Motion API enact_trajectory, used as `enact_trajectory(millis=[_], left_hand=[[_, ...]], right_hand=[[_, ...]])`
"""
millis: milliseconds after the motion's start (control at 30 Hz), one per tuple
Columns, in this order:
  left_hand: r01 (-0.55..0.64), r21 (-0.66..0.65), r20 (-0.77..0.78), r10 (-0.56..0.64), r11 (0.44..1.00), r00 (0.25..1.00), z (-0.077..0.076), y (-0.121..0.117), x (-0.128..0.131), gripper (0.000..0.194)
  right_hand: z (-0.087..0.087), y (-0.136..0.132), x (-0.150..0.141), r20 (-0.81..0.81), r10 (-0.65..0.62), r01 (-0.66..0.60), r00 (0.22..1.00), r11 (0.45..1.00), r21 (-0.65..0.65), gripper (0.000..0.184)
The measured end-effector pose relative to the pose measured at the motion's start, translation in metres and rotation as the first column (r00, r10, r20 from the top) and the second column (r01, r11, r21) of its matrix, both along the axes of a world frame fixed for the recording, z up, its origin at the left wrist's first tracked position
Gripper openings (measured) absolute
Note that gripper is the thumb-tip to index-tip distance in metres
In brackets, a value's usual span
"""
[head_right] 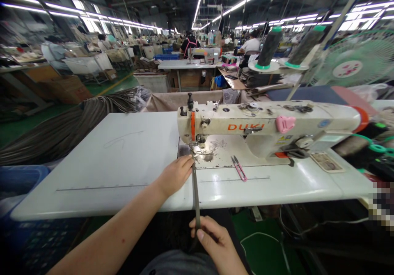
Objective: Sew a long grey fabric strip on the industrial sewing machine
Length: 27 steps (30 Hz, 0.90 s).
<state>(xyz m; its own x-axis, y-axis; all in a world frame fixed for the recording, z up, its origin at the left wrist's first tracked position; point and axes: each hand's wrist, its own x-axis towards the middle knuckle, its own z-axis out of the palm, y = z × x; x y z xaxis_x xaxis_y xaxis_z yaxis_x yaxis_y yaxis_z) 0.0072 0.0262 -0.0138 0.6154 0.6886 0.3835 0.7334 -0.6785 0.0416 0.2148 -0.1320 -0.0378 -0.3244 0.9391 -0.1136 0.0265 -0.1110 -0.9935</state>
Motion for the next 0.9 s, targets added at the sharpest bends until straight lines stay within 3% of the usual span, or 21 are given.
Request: enact_trajectory(millis=[167, 333, 467, 633, 800, 900], left_hand=[[-0.029, -0.042, 0.057, 0.031, 0.999, 0.998, 0.0, 0.0, 0.001, 0.023], [-0.028, -0.035, 0.069, 0.031, 0.999, 0.997, 0.002, 0.001, 0.002, 0.023], [-0.02, -0.017, 0.063, 0.022, 1.0, 0.998, 0.002, 0.002, 0.002, 0.024], [-0.011, 0.003, 0.046, 0.011, 1.0, 0.999, 0.002, 0.001, 0.002, 0.027], [-0.009, -0.008, 0.038, 0.009, 1.0, 0.999, 0.001, 0.002, 0.002, 0.025], [-0.002, 0.014, 0.037, 0.001, 1.0, 0.999, 0.001, 0.003, 0.0, 0.025]], right_hand=[[-0.001, 0.004, -0.006, -0.045, -0.001, -0.006, 0.999, 0.99, -0.141, 0.043], [-0.02, 0.005, -0.008, 0.068, 0.178, -0.165, 0.982, 0.971, -0.173, 0.049], [-0.029, 0.003, -0.007, 0.138, 0.163, -0.15, 0.977, 0.984, -0.1, 0.052], [-0.019, 0.001, -0.008, 0.178, 0.254, -0.259, 0.951, 0.966, 0.003, 0.055], [-0.016, 0.005, -0.011, 0.161, 0.139, -0.139, 0.977, 0.99, -0.013, 0.057], [-0.02, 0.008, -0.014, 0.146, 0.157, -0.149, 0.977, 0.987, -0.069, 0.059]])
